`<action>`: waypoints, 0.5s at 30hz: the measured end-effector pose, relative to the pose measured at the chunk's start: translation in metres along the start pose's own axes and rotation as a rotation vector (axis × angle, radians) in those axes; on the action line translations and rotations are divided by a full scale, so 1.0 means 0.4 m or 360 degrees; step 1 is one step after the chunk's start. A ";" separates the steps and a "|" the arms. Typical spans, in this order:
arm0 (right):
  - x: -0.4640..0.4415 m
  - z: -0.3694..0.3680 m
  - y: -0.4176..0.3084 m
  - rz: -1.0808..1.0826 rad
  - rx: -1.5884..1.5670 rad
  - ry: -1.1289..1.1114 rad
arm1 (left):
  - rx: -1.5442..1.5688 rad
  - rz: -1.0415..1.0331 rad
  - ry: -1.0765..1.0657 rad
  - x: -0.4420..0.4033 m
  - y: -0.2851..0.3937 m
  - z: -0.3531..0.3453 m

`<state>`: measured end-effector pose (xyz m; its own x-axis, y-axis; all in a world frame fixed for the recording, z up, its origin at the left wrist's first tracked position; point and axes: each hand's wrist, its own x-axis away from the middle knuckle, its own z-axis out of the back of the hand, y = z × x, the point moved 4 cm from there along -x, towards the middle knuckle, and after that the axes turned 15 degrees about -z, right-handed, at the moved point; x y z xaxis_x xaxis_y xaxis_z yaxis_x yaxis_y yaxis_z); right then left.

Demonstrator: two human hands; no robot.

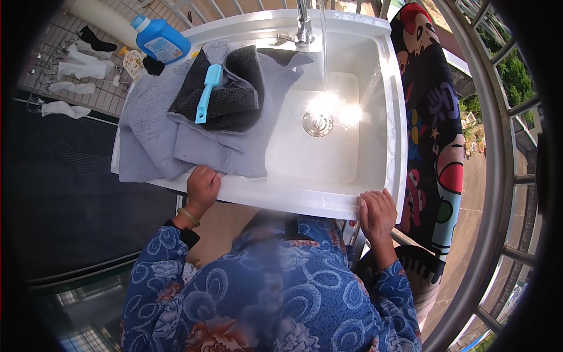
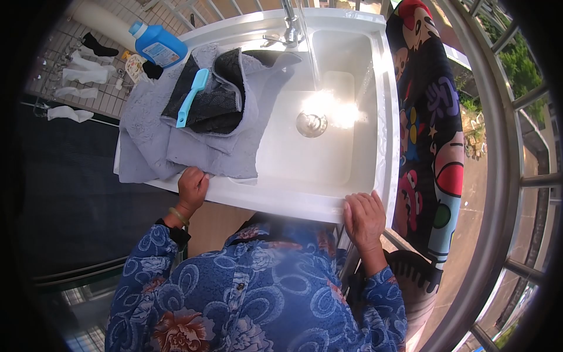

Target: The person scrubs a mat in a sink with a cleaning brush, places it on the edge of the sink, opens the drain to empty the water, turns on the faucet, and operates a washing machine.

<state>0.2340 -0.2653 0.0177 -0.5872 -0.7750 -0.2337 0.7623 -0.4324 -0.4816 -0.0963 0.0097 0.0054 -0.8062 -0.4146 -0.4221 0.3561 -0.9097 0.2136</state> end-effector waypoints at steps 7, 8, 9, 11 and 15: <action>-0.002 0.001 -0.003 0.0005 -0.0005 0.0003 | -0.0008 0.0001 0.0000 0.000 0.000 0.000; -0.002 0.001 -0.003 0.0005 -0.0006 0.0004 | -0.0008 0.0003 -0.0005 0.000 0.000 0.000; -0.002 0.001 -0.003 0.0005 -0.0008 0.0005 | -0.0009 0.0005 -0.0010 0.000 0.000 0.001; -0.002 0.001 -0.002 0.0006 -0.0007 0.0005 | -0.0004 0.0006 -0.0009 0.001 0.000 0.001; -0.001 0.000 -0.001 0.0008 -0.0002 0.0013 | 0.0006 0.0012 -0.0014 -0.001 0.001 0.002</action>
<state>0.2340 -0.2647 0.0180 -0.5857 -0.7733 -0.2427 0.7647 -0.4281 -0.4816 -0.0962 0.0094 0.0065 -0.8077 -0.4210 -0.4127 0.3603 -0.9066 0.2197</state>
